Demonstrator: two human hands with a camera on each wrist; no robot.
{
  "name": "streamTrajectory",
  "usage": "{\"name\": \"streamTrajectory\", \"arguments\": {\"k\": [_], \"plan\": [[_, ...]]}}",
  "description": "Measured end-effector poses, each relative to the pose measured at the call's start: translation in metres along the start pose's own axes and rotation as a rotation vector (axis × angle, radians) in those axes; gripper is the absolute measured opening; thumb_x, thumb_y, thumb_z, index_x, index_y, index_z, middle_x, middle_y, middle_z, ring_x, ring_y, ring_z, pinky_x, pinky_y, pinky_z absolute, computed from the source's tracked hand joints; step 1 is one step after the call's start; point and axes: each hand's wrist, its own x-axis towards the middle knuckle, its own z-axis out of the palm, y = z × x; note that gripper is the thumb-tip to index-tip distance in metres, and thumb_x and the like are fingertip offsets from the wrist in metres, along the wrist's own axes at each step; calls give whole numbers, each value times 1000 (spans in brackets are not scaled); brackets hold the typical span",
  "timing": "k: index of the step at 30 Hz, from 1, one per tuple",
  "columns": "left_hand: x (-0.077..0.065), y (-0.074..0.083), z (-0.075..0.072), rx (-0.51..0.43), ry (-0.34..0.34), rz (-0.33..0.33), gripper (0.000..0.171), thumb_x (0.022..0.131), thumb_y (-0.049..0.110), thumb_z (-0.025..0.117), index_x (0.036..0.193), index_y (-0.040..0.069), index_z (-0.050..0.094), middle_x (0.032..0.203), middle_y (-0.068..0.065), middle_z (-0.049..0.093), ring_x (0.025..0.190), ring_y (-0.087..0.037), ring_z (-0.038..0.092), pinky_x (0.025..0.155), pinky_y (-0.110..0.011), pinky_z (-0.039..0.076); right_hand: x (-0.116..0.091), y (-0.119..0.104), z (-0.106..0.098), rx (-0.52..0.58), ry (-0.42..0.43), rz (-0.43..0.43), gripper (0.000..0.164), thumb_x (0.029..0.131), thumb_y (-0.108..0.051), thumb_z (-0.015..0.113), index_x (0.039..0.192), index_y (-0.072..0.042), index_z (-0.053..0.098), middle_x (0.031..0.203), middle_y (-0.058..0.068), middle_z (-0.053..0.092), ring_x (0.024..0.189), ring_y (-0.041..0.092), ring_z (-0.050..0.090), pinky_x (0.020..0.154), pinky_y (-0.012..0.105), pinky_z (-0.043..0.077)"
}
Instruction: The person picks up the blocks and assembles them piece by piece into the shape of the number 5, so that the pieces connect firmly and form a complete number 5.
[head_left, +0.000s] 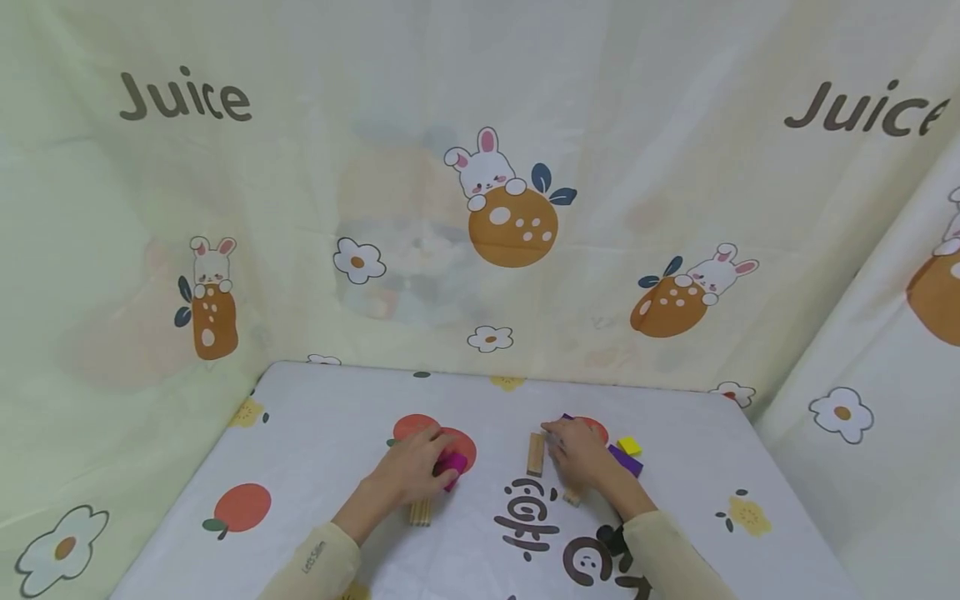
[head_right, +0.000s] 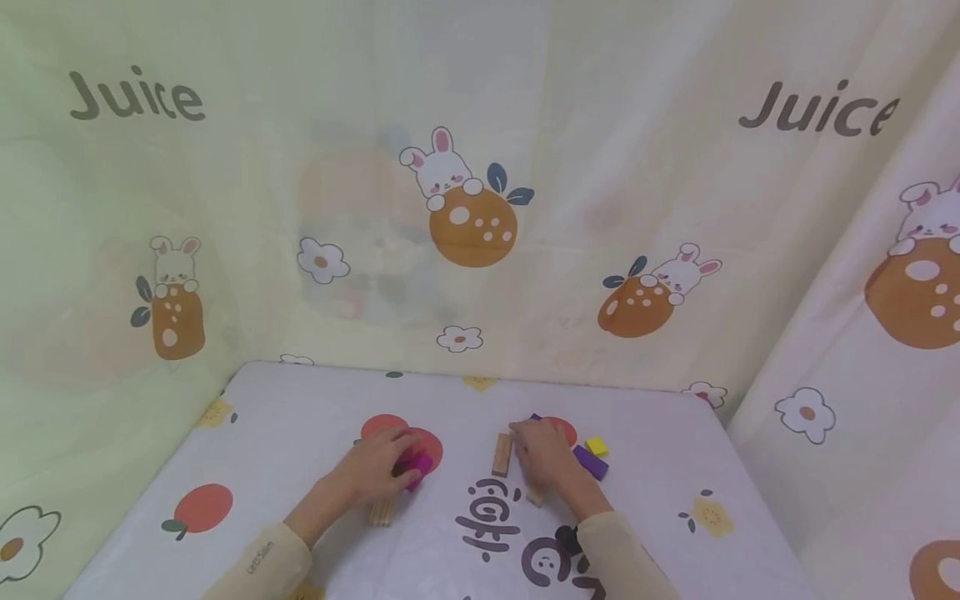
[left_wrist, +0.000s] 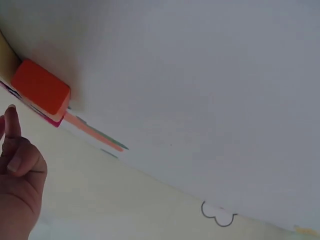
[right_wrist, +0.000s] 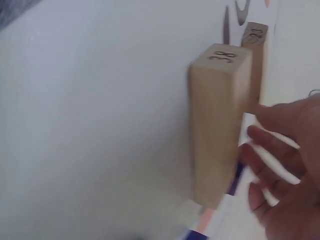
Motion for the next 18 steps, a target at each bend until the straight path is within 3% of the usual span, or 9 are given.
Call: {"name": "streamTrajectory", "arguments": {"k": [4,8,13,18], "plan": [[-4,1,2,-8,32,-30,45,94,39,78,127,10,69,116,-6,69,102,-18,66,85,-34,62,5,8,6,132,43,10,35,97,-3,72,132,-6,71,118,8,77,99,20,69,95,45,61],[-6,1,7,-28,92,-24,26,93,34,80,103,12,69,88,4,60,78,-9,54,67,-24,51,8,14,11,189,58,27,34,96,0,72,130,-6,73,111,5,78,91,14,63,87,38,60],[-9,2,12,-16,149,-39,24,91,34,82,91,15,67,83,6,58,72,-6,53,63,-24,49,10,13,13,238,45,77,33,98,-1,71,129,-11,75,113,3,77,92,14,62,86,35,58],[-11,3,13,22,126,-85,32,89,38,83,80,17,60,81,6,53,74,-8,49,61,-24,45,11,10,10,259,-10,87,35,99,-1,69,131,-15,75,115,2,73,94,15,60,86,34,56]]}}
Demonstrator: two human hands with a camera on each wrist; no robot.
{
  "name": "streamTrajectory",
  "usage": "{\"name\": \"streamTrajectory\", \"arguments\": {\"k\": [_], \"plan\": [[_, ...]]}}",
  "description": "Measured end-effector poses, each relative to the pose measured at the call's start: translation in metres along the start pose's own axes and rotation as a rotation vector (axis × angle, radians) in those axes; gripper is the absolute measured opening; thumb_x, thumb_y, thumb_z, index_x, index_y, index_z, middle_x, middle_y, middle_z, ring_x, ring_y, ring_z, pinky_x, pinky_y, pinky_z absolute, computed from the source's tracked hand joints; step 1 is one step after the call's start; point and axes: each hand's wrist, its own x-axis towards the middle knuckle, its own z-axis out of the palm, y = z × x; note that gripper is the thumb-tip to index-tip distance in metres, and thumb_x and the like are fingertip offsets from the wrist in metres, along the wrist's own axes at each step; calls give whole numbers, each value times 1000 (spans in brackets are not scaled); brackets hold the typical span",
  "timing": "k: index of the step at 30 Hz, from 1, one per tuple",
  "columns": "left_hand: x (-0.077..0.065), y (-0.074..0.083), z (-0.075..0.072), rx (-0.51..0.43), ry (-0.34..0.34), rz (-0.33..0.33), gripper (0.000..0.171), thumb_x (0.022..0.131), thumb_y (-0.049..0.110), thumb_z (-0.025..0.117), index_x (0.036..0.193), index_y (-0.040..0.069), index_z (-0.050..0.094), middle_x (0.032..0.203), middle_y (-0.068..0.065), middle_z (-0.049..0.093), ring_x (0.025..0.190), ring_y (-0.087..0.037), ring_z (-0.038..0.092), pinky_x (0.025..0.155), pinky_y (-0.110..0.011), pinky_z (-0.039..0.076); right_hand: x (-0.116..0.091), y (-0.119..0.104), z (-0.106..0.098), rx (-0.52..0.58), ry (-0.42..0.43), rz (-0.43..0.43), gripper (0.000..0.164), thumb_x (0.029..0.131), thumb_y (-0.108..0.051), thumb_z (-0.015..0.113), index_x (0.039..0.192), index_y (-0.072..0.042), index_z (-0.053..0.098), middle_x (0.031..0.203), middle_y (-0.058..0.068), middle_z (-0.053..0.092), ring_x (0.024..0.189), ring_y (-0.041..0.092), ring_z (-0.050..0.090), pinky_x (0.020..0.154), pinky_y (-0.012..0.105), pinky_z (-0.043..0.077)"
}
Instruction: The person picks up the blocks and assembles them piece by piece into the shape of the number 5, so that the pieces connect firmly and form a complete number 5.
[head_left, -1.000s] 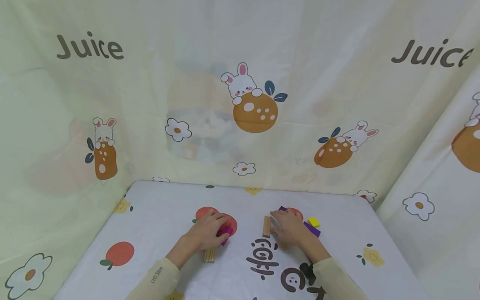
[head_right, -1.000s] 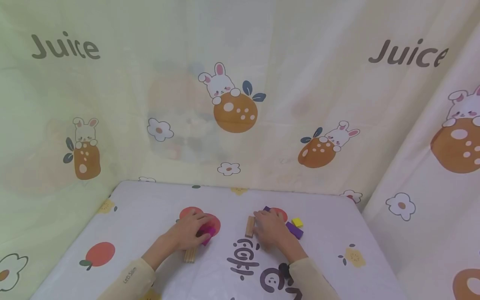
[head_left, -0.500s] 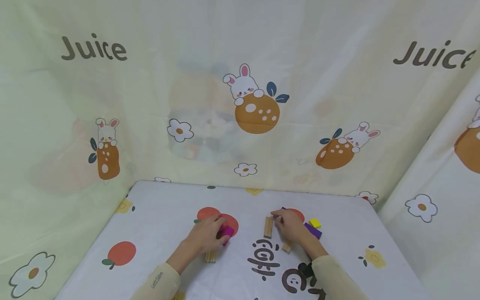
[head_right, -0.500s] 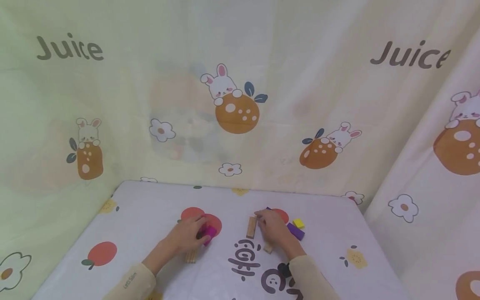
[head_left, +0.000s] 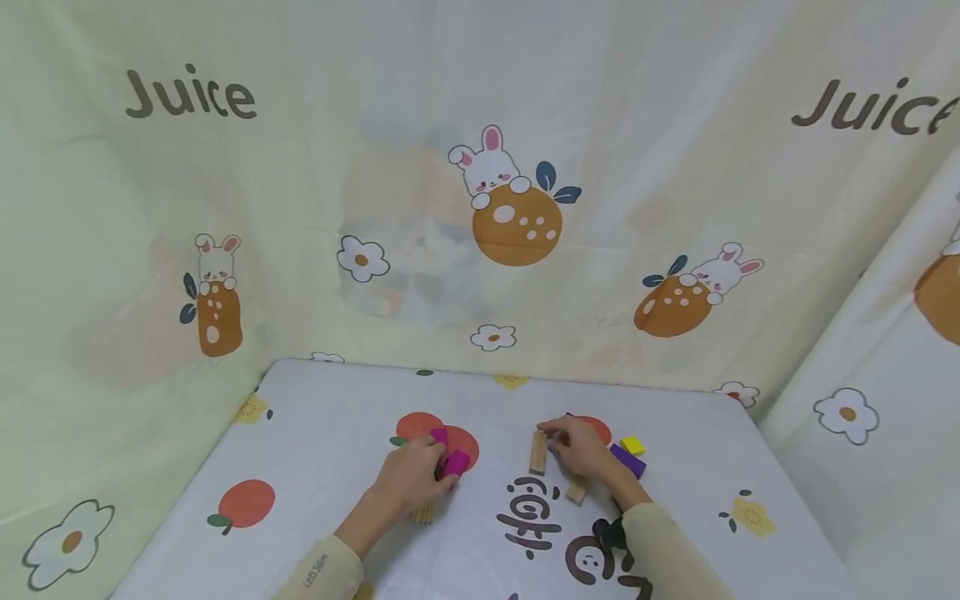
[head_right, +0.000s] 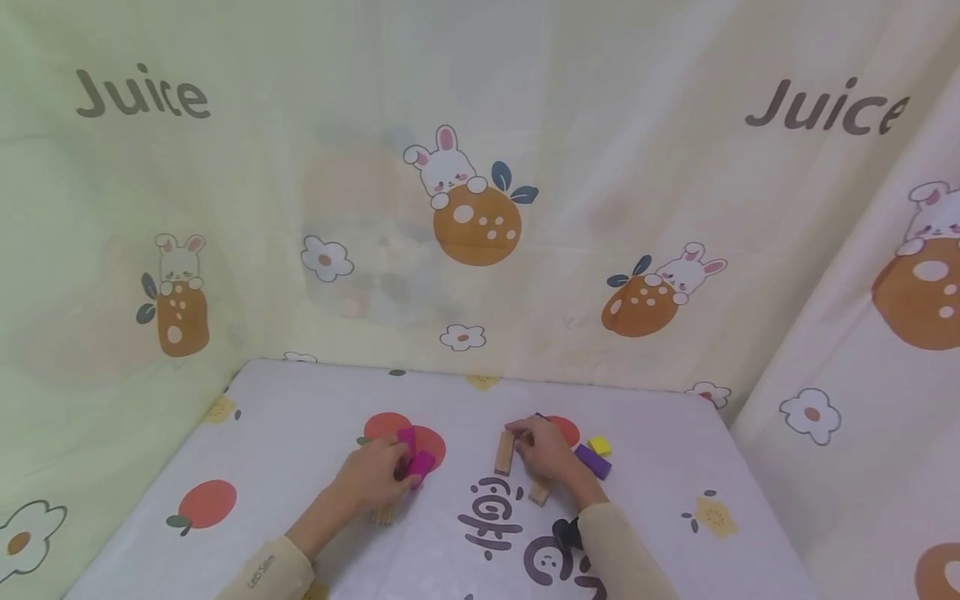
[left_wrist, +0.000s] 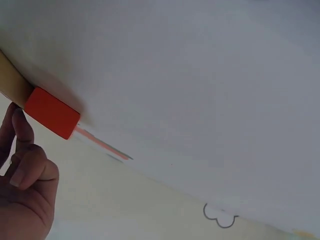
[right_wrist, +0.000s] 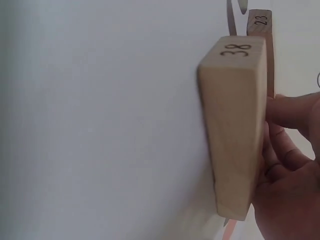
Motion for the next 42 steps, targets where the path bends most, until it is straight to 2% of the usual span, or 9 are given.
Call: {"name": "streamTrajectory", "arguments": {"k": [5,11,24,29,36,42], "plan": [[-1,2,0,19,-39,-10,36,87,43,83,80,17,59,84,4,53,80,-10,49,62,-25,46,2,0,-2,-20,-44,-5,41,98,-2,71,134,-20,75,111,2,68,93,16,56,81,32,53],[-1,1,2,6,-70,-29,36,86,42,84,81,17,59,84,4,52,79,-9,48,62,-26,46,2,1,-1,-35,-54,-4,39,98,-3,72,131,-24,77,110,1,65,92,16,54,76,28,48],[0,2,2,-27,-89,-28,44,87,35,85,66,17,51,65,4,45,65,-9,43,52,-22,36,-6,1,-3,-20,-48,-4,29,96,-6,76,122,-19,79,108,0,64,91,15,54,74,25,46],[-1,4,1,-27,-115,-30,40,88,34,84,72,15,52,69,3,46,67,-9,45,54,-23,37,-7,2,-4,-8,-53,15,25,94,-9,79,117,-16,80,103,0,65,91,15,56,76,26,49],[1,3,5,-19,-132,-44,38,90,37,83,77,15,55,73,2,48,71,-10,46,57,-23,38,-7,3,-8,47,-58,60,23,89,-9,84,112,-12,81,95,-1,72,86,13,61,82,29,58],[3,5,5,-42,-137,-62,37,90,36,83,78,15,55,73,2,48,71,-11,47,57,-24,39,-8,5,-10,61,-65,70,25,87,-8,86,111,-10,82,90,-1,73,82,13,61,80,28,59]]}}
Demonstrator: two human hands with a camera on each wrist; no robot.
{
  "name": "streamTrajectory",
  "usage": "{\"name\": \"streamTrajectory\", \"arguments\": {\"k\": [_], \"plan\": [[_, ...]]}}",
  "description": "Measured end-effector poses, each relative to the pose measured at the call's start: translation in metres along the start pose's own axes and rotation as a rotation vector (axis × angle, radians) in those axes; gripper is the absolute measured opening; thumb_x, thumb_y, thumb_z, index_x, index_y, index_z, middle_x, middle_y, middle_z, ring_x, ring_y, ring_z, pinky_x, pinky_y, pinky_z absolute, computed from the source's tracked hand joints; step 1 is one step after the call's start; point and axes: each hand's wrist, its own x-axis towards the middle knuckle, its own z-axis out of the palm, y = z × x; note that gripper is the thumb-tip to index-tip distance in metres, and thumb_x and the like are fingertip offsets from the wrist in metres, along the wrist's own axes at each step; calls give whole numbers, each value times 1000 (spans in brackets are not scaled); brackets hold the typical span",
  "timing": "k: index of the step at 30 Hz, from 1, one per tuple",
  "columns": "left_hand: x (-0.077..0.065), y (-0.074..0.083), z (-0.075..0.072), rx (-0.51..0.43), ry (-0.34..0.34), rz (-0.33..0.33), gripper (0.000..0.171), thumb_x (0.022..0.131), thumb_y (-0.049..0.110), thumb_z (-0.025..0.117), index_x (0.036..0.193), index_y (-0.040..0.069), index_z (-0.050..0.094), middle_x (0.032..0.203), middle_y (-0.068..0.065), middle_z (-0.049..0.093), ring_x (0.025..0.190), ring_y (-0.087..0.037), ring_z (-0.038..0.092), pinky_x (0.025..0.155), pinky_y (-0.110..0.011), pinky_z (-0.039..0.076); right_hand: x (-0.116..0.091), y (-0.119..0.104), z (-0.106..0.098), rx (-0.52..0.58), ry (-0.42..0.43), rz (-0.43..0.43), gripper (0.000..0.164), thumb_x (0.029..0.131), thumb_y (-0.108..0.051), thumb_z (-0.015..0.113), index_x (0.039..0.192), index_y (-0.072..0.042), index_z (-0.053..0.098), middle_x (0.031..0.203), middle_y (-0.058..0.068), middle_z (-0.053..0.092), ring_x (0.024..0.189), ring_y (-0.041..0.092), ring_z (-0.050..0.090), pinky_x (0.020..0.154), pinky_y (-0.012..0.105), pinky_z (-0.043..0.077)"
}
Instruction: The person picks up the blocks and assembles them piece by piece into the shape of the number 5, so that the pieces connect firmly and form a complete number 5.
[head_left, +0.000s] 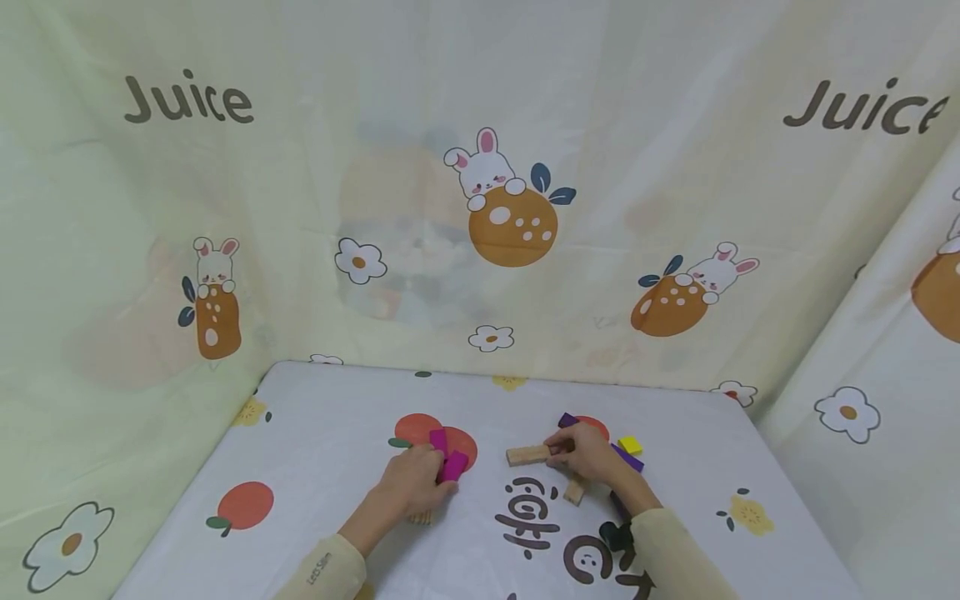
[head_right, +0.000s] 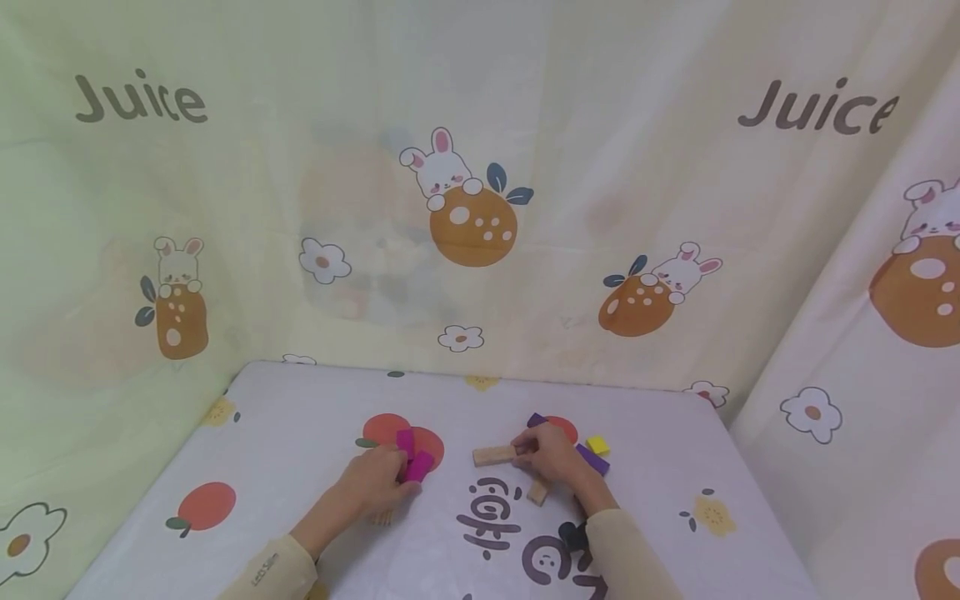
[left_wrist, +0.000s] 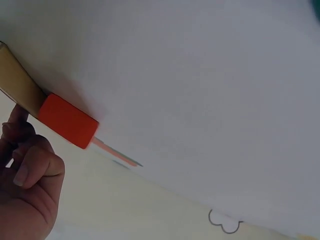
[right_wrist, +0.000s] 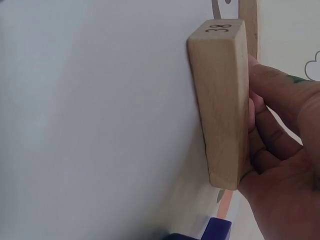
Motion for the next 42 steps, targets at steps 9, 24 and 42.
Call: {"name": "streamTrajectory", "arguments": {"k": [9,24,42], "plan": [[3,11,4,-20,4,0,38,89,38,84,77,15,55,62,3,47,61,-10,45,55,-24,37,-3,5,0,5,-3,-19,26,85,-10,87,110,-7,82,89,-1,74,81,12,61,76,25,57],[18,28,13,-152,22,-103,41,85,40,89,68,16,60,56,3,49,57,-12,48,55,-25,37,-7,7,-1,2,10,-15,25,85,-9,88,109,-7,82,87,-1,74,79,11,61,73,23,57],[32,7,-1,-533,-101,-39,48,86,12,88,129,8,66,88,-1,68,80,-16,62,70,-27,56,-9,9,-1,15,35,14,24,85,-10,88,108,-8,82,85,-2,73,79,13,62,75,27,58]]}}
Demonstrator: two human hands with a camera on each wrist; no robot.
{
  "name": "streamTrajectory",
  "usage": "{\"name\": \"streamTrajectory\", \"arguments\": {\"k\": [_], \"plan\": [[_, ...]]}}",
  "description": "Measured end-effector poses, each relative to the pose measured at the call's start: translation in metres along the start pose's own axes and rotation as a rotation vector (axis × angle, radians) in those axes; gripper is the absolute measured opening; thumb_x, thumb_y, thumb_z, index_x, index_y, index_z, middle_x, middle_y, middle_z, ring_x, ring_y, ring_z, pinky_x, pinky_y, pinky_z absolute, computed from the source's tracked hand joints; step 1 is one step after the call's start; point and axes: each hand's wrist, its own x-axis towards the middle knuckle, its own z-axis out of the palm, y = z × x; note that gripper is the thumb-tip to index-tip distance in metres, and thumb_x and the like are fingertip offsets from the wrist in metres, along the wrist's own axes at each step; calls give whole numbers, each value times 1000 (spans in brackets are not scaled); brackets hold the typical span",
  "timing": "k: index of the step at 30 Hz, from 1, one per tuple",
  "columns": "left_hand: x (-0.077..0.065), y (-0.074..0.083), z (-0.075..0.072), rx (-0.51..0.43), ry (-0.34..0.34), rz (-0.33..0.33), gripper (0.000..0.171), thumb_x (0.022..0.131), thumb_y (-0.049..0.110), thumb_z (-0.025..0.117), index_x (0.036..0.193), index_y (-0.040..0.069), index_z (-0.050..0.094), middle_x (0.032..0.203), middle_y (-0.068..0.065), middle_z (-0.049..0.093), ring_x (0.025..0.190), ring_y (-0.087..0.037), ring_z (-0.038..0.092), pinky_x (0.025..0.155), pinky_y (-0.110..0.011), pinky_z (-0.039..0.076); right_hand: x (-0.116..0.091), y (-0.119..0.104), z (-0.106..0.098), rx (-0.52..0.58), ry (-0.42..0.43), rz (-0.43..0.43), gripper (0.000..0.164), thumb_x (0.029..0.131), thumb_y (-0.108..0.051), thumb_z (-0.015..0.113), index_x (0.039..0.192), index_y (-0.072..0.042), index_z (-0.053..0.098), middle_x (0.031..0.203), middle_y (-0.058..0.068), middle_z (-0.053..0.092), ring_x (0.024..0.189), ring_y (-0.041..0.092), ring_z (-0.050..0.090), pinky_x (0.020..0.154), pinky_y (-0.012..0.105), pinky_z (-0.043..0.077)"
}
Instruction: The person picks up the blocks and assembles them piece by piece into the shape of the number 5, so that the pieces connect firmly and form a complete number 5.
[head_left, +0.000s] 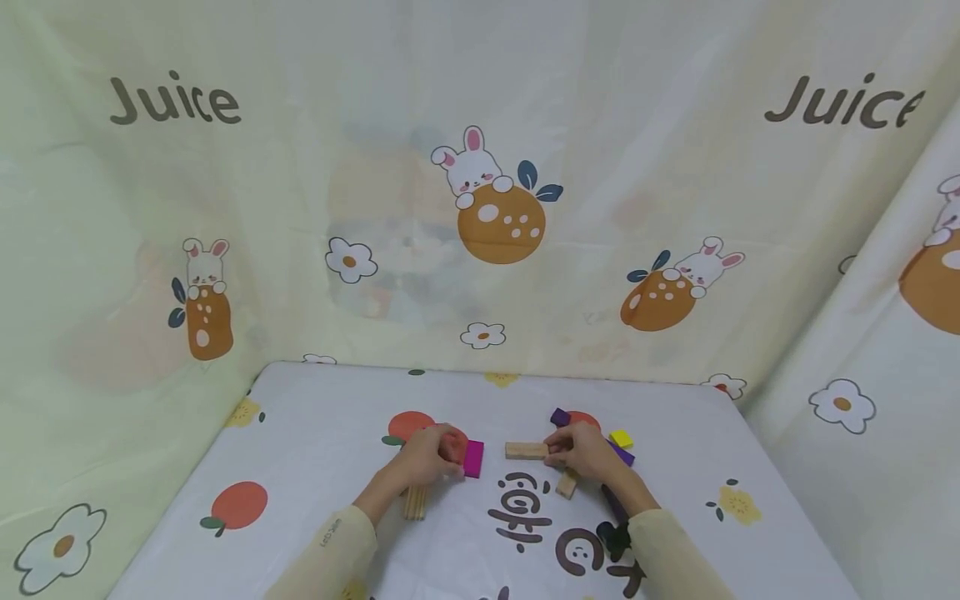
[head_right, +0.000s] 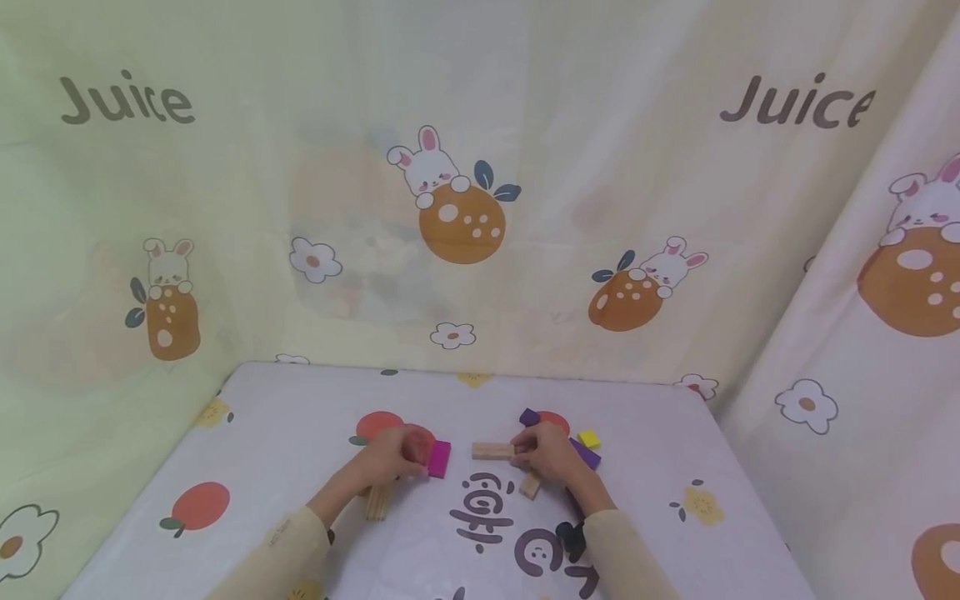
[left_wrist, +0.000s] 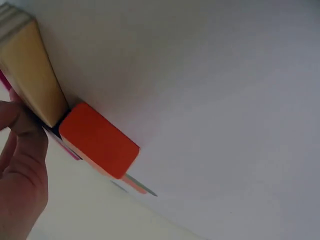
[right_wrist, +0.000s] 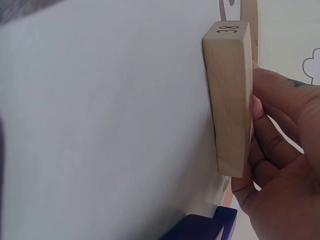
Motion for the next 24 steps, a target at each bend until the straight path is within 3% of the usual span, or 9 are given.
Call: {"name": "streamTrajectory", "arguments": {"k": [7,12,18,24], "plan": [[6,0,-9,-108,-108,-58,60,87,7,85,143,4,62,84,-4,70,63,-13,68,61,-26,60,-2,-3,-1,2,-5,19,23,86,-9,87,108,-8,82,86,-1,73,80,13,62,75,28,58],[6,9,-9,-199,-146,-121,68,87,4,85,149,3,58,81,-7,70,56,-13,70,57,-27,62,-1,-3,-1,12,-6,10,24,85,-8,88,108,-7,82,86,-1,73,79,13,62,75,27,59],[7,21,-1,-185,-106,-200,65,83,3,88,144,7,64,73,-6,66,56,-15,66,58,-25,61,0,-2,-1,3,-2,3,24,85,-9,88,108,-8,83,86,-2,74,79,13,62,75,27,59],[11,23,7,-175,-59,-228,66,84,2,87,145,9,65,71,-6,65,55,-15,66,59,-27,61,0,-1,0,-2,5,3,22,86,-9,87,107,-8,83,86,-2,75,79,11,63,75,26,59]]}}
